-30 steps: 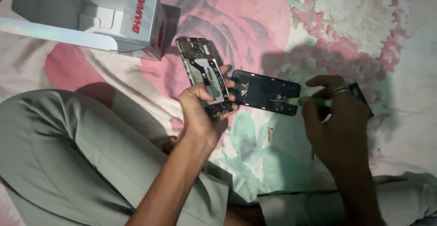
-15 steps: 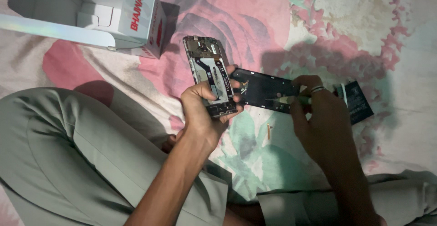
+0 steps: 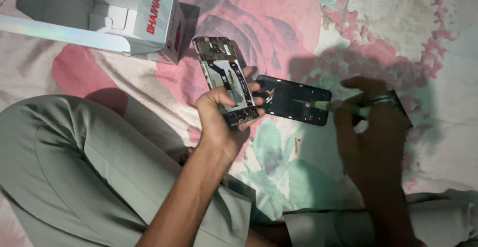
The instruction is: The person is repairing a smartphone by using a screwdriver to remove screws from the back cover. They then detach the back cover and disconnect internal ribbon cables before placing the battery back into the device.
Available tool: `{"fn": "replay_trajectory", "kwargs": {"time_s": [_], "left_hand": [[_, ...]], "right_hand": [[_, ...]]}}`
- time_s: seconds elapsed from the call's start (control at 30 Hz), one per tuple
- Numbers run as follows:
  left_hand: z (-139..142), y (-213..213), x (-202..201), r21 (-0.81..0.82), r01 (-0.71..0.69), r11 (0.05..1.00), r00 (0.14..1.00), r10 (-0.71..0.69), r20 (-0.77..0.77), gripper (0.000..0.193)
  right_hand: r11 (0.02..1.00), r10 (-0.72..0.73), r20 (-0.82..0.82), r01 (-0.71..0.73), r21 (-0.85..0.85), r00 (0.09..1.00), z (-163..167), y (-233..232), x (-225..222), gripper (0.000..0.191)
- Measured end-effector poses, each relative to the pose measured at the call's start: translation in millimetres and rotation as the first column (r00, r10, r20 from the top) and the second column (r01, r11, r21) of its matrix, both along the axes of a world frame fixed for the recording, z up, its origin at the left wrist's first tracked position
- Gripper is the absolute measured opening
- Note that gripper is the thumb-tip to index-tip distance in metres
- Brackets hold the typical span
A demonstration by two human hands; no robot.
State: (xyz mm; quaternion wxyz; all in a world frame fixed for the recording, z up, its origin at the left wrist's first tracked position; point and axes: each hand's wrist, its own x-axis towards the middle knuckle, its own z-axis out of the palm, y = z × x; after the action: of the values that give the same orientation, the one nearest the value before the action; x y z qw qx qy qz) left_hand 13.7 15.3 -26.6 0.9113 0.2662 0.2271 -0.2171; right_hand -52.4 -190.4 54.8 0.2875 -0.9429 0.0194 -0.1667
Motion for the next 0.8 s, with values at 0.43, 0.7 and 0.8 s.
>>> {"fn": "replay_trajectory", "kwargs": {"time_s": [0.43,0.7,0.8], "left_hand": [[10.4,-5.0,-3.2,-0.010,0.116,0.993,0.986,-0.114,0.122,0.085],[12.0,-4.3,-5.7,-0.084,0.151,0.985,0.975,-0.135,0.177,0.090],[12.6,-4.4,-5.4,-0.049,0.197,0.979,0.962,-0.184,0.202,0.089]], "right_hand": [[0.809,-0.041,-0.213,0.157,0.566,0.976,14.4,13.7,-4.8,0.021],[0.895,-0.152,-0.134,0.194,0.402,0.979,14.8,30.1,-9.7,0.009],[0.913,-0.185,-0.086,0.204,0.354,0.979,12.8,30.7,-11.4,0.008]]}}
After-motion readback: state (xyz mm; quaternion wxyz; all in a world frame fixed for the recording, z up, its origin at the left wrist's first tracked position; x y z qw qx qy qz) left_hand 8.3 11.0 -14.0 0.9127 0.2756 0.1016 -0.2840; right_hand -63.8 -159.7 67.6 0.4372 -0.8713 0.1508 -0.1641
